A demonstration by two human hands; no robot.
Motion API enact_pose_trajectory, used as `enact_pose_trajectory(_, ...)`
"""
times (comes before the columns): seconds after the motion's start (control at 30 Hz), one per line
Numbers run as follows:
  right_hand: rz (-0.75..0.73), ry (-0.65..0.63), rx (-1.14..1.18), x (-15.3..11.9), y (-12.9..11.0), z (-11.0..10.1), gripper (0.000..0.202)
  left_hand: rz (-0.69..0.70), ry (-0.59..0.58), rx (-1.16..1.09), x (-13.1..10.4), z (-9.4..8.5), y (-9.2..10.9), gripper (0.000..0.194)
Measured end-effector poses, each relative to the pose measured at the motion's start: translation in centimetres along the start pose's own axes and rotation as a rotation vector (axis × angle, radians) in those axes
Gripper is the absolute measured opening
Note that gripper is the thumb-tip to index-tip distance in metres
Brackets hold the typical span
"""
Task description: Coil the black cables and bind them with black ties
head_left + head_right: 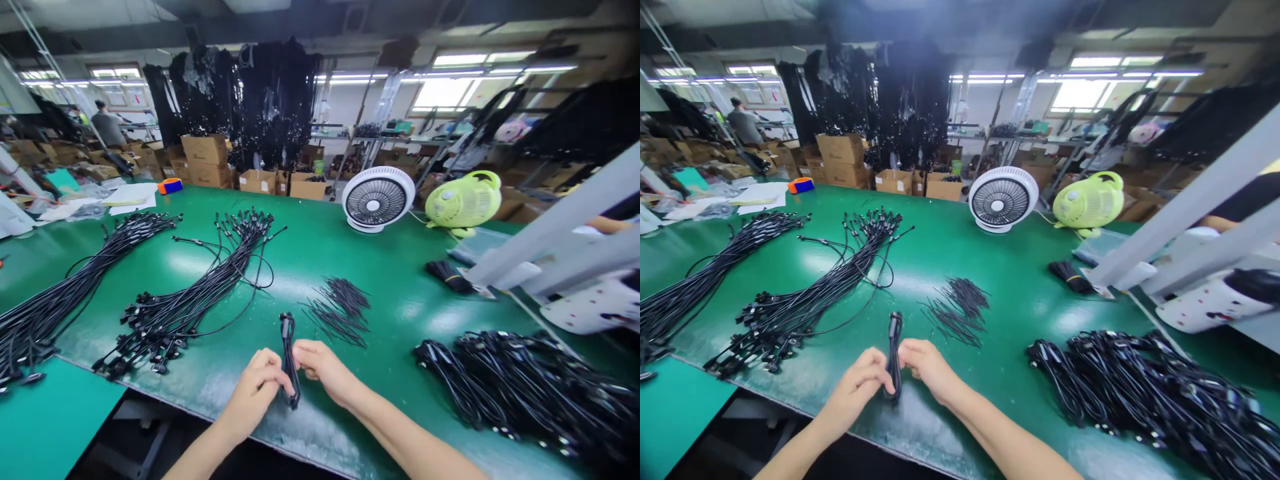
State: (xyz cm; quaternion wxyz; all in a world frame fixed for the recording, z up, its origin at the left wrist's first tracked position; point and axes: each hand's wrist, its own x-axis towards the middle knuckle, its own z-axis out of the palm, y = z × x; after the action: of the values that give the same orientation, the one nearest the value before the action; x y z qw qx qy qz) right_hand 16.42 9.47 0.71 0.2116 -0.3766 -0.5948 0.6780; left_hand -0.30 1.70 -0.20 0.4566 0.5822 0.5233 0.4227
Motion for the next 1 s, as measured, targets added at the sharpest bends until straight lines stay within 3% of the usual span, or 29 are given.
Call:
enact_pose_trajectory(0.1, -0.229, 0.078, -0.433, -1.4, -0.2, -0.2, 0.033, -0.073, -0.021, -0.026, 0.4, 0.4, -0.6, 0.027)
enact_pose_trajectory(0.17, -0.337, 0.026, -0.733, -2.2, 0.2, 0.4, 0.030, -0.143, 0.018, -0.177, 0.8, 0.4, -0.7, 0.034)
enact_pose_trajectory(0.27, -0.312, -0.018, -0.838, -2.2, 0.7, 0.8, 0.026, -0.160, 0.065, -0.376, 1.0, 0.2, -0.5, 0.049)
enact_pose_trajectory(0.33, -0.256, 0.043, -0.741, -1.7, 0.6, 0.4, 0.025, -0.113, 0.040, -0.353, 0.8, 0.1, -0.3, 0.054)
enact_pose_trajectory(0.43, -0.209, 0.108, -0.466, -1.7, 0.0, -0.4, 0.028, -0.106, -0.045, -0.110, 0.3, 0.3, -0.2, 0.056)
enact_pose_trajectory(0.57, -0.147, -0.002, -0.009, -2.5, 0.0, 0.0, 0.032, -0.153, -0.073, 0.016, -0.1, 1.0, -0.4, 0.049)
enact_pose_trajectory(0.67, 0.013, -0.096, 0.272, -3.0, 0.6, 0.6, 0.038, -0.204, -0.105, -0.017, -0.3, 1.2, -0.8, 0.045)
enact_pose_trajectory(0.77, 0.093, -0.124, 0.345, -3.4, 1.4, 1.0, 0.040, -0.228, -0.127, 0.031, -0.6, 1.3, -0.6, 0.034)
enact_pose_trajectory(0.87, -0.039, -0.042, 0.017, -3.6, 2.0, 1.2, 0.041, -0.157, -0.035, 0.090, -0.6, 1.4, -0.3, 0.028)
enact_pose_trajectory(1.0, -0.282, 0.190, -0.789, -3.8, 2.2, 1.4, 0.043, -0.131, 0.020, 0.050, 0.1, 1.4, 0.0, 0.028)
